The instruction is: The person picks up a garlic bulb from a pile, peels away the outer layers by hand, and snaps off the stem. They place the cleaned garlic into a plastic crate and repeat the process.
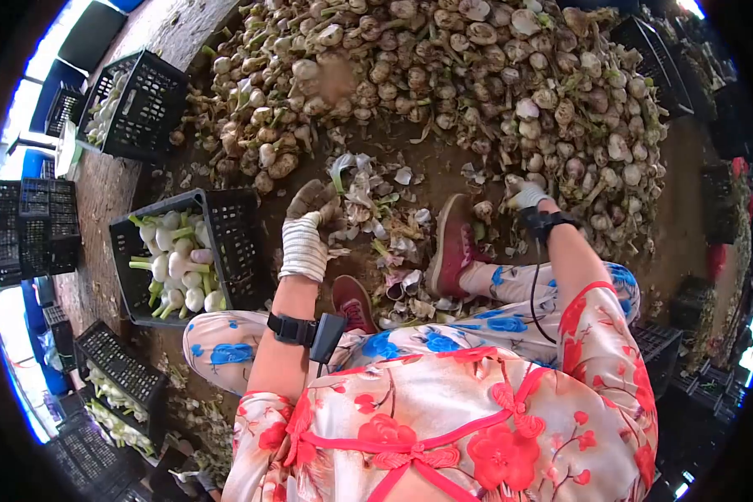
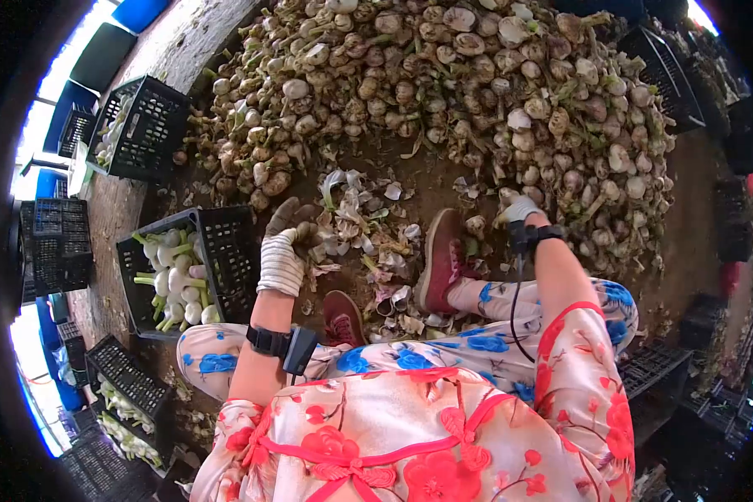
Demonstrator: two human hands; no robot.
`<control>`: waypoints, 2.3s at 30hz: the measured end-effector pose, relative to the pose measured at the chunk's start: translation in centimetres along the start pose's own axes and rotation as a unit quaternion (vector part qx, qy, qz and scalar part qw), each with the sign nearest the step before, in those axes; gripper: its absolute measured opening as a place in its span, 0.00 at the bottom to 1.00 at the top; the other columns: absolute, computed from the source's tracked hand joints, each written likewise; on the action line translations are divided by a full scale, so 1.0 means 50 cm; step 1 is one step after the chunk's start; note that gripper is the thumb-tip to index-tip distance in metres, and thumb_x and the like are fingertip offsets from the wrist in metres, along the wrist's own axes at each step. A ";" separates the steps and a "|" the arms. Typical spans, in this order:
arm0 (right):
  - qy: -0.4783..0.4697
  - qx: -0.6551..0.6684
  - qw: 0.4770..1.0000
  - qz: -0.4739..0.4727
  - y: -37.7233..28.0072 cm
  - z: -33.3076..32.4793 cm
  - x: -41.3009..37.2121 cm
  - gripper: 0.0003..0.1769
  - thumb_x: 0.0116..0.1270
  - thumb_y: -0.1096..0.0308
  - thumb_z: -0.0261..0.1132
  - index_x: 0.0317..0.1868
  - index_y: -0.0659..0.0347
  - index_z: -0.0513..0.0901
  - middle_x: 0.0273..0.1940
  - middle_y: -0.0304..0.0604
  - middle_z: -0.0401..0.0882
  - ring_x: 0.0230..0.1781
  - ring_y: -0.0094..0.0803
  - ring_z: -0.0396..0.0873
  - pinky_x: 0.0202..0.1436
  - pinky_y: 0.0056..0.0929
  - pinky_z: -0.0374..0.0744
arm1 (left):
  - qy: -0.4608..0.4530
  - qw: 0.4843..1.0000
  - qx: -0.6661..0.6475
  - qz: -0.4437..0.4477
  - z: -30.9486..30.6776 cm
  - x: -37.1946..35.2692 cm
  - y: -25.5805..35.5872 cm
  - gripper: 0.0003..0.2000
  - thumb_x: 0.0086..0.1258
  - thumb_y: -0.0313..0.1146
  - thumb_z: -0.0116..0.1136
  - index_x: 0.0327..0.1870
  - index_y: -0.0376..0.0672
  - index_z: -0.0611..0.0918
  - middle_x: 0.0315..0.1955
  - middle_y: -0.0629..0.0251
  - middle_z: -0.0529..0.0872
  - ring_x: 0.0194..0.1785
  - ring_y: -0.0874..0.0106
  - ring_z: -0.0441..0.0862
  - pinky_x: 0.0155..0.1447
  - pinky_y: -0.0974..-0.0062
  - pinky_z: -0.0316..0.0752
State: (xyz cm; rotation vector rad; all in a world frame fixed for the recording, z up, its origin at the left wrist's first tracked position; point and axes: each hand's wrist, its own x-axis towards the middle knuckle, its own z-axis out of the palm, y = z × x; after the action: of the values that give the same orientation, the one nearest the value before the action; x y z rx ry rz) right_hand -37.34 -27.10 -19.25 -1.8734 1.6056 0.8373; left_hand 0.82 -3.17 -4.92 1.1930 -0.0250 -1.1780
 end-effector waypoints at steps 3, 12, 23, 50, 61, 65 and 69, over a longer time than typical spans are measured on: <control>0.041 -0.008 0.989 -0.145 -0.054 0.123 0.009 0.32 0.47 0.59 0.64 0.56 0.55 0.71 0.52 0.55 0.73 0.52 0.48 0.72 0.52 0.37 0.73 | 0.006 0.999 0.048 -0.012 0.009 0.000 -0.017 0.22 0.55 0.17 0.52 0.54 0.40 0.71 0.38 0.58 0.80 0.30 0.69 0.80 0.31 0.73 0.79; 0.074 0.424 0.877 -0.213 -0.109 0.011 0.045 0.22 0.62 0.54 0.56 0.48 0.64 0.75 0.39 0.48 0.80 0.46 0.41 0.76 0.51 0.41 0.73 | -0.049 0.990 0.132 -0.022 0.065 -0.011 -0.032 0.19 0.57 0.22 0.56 0.52 0.37 0.72 0.40 0.59 0.80 0.30 0.70 0.80 0.31 0.76 0.77; -0.041 0.609 0.705 -0.360 -0.419 -0.124 -0.377 0.20 0.64 0.54 0.58 0.41 0.64 0.79 0.30 0.33 0.79 0.28 0.16 0.72 0.29 0.16 0.71 | -0.177 0.972 0.050 0.147 0.110 -0.056 -0.027 0.18 0.67 0.37 0.51 0.55 0.37 0.70 0.44 0.63 0.79 0.46 0.73 0.77 0.51 0.76 0.74; 0.233 0.512 0.693 -0.451 -0.491 -0.043 -0.437 0.09 0.62 0.69 0.58 0.37 0.68 0.77 0.27 0.40 0.79 0.26 0.18 0.69 0.30 0.22 0.72 | -0.194 0.978 -0.060 0.050 0.079 -0.098 -0.012 0.21 0.59 0.42 0.54 0.52 0.43 0.72 0.35 0.66 0.79 0.30 0.77 0.76 0.33 0.79 0.75; 0.018 0.730 0.595 -0.336 -0.485 -0.048 -0.445 0.14 0.65 0.66 0.58 0.47 0.66 0.76 0.35 0.31 0.76 0.33 0.14 0.69 0.34 0.13 0.69 | -0.202 0.976 -0.086 -0.014 0.075 -0.084 0.019 0.28 0.59 0.53 0.55 0.58 0.49 0.66 0.39 0.58 0.79 0.31 0.67 0.80 0.34 0.66 0.80; 0.066 0.685 0.628 -0.364 -0.499 -0.042 -0.476 0.13 0.64 0.67 0.58 0.45 0.67 0.77 0.35 0.32 0.76 0.33 0.15 0.69 0.34 0.14 0.69 | -0.159 0.979 -0.010 0.129 0.065 -0.077 0.012 0.26 0.57 0.29 0.59 0.59 0.44 0.66 0.43 0.60 0.78 0.41 0.71 0.79 0.41 0.70 0.80; 0.124 0.659 0.637 -0.381 -0.484 -0.055 -0.409 0.10 0.63 0.75 0.57 0.43 0.71 0.75 0.34 0.36 0.78 0.32 0.17 0.71 0.35 0.14 0.72 | -0.164 0.976 -0.100 0.101 0.063 -0.077 0.022 0.23 0.59 0.29 0.56 0.57 0.40 0.68 0.45 0.58 0.78 0.42 0.69 0.79 0.41 0.73 0.79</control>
State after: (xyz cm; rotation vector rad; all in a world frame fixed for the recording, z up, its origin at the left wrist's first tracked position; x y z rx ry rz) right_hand -15.19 -11.93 -2.22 -1.1986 0.7914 -0.8582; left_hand -1.96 -2.74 -0.70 0.7905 -0.2652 -1.1567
